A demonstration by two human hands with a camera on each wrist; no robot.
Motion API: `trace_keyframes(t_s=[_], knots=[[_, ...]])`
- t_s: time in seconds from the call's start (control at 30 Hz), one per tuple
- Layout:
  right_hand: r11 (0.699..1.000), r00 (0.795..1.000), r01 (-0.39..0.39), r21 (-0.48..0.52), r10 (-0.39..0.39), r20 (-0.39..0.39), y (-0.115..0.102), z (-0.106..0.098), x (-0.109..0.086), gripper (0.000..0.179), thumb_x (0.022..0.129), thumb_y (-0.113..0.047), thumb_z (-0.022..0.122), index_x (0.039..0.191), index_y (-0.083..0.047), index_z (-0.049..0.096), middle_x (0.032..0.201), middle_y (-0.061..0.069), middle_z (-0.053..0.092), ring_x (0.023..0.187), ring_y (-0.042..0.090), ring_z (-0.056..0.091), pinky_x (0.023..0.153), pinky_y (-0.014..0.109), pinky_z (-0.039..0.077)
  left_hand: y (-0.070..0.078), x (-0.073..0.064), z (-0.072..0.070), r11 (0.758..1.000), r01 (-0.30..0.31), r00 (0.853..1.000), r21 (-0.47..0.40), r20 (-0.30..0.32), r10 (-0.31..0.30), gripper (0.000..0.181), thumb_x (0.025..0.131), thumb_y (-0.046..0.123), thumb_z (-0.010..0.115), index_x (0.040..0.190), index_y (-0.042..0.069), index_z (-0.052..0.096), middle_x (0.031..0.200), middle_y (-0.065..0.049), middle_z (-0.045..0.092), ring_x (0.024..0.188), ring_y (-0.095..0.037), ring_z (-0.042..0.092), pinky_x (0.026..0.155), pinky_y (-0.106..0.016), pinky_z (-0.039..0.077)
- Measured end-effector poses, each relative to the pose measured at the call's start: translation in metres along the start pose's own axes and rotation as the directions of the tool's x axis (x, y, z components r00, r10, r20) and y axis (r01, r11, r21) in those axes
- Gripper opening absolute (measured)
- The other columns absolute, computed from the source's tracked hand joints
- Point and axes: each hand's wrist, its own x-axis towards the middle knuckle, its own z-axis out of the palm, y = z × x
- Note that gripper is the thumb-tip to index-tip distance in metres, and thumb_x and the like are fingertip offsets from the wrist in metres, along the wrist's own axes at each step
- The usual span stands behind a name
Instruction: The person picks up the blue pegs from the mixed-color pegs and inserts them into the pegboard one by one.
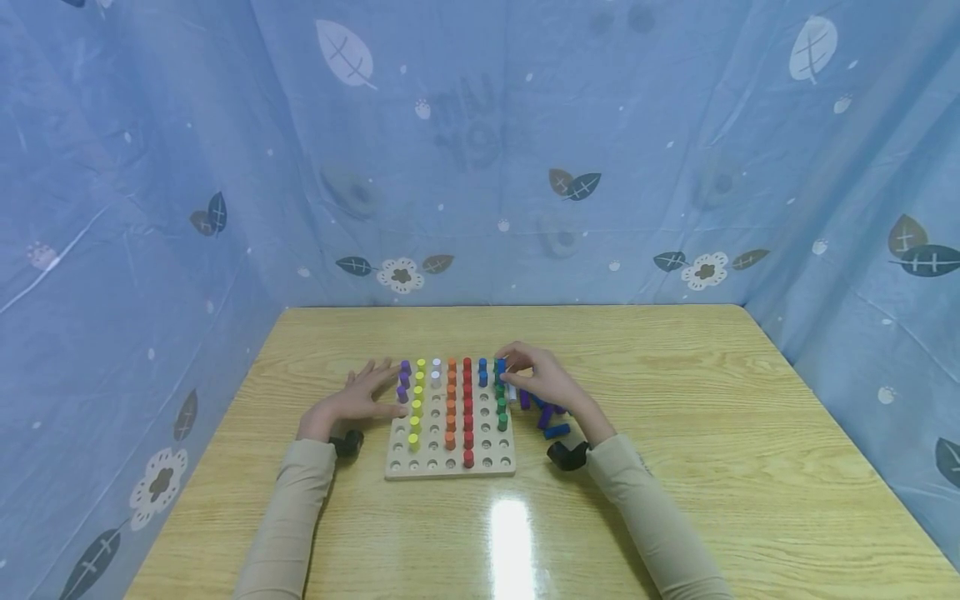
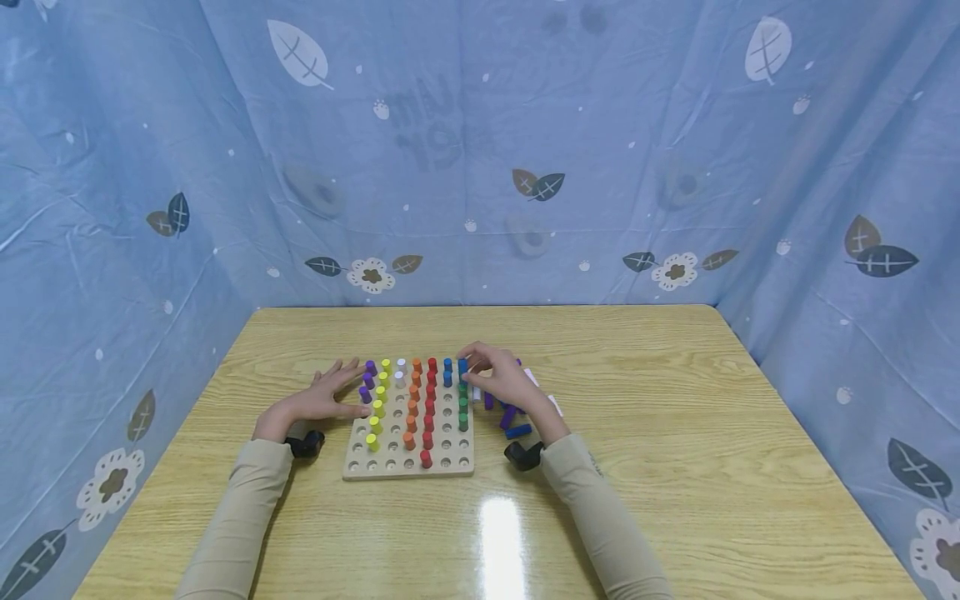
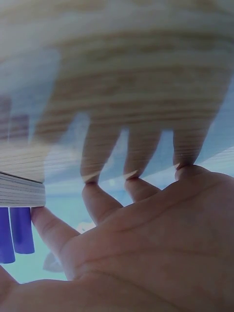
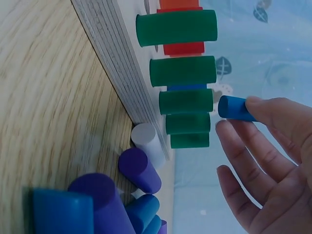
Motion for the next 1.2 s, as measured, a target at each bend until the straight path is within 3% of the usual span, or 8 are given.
trace_keyframes(t_s=[0.47,0.77,1.2], knots=[[1.000,1.000,0.011,0.020,-0.011,0.010,0.002,0.010,0.004,0.030,0.088,-0.021,0.065,0.115,-0.008,0.060,0.102,0.001,0.067,0.097,0.018,0.063,0.086,0.038,0.052,0.002,-0.001,-0.001,1.000,0.006,1.000,0.004,0.005,-0.006,0.092,0.078,0.051,0.067,0.148,0.013,0.022,0.155,-0.018,0.004,0.140,-0.041,-0.007,0.107,-0.062,-0.013],[0.999,0.998,0.032,0.031,-0.034,0.057,-0.005,0.014,0.006,0.028,0.088,-0.017,0.064,0.112,-0.004,0.060,0.101,0.009,0.067,0.093,0.016,0.063,0.087,0.037,0.051,0.002,-0.001,-0.002,1.000,0.010,1.000,0.004,0.011,-0.010,0.093,0.078,0.052,0.067,0.149,0.014,0.020,0.155,-0.017,0.004,0.140,-0.040,-0.008,0.108,-0.061,-0.014],[0.999,0.997,0.040,-0.023,-0.038,0.069,-0.006,0.022,0.005,0.022,0.088,-0.017,0.064,0.108,-0.008,0.063,0.098,0.004,0.069,0.092,0.015,0.064,0.083,0.034,0.053,0.001,-0.001,-0.002,1.000,0.011,1.000,0.008,0.015,-0.012,0.093,0.078,0.053,0.067,0.149,0.014,0.021,0.155,-0.018,0.004,0.140,-0.040,-0.009,0.107,-0.061,-0.014]])
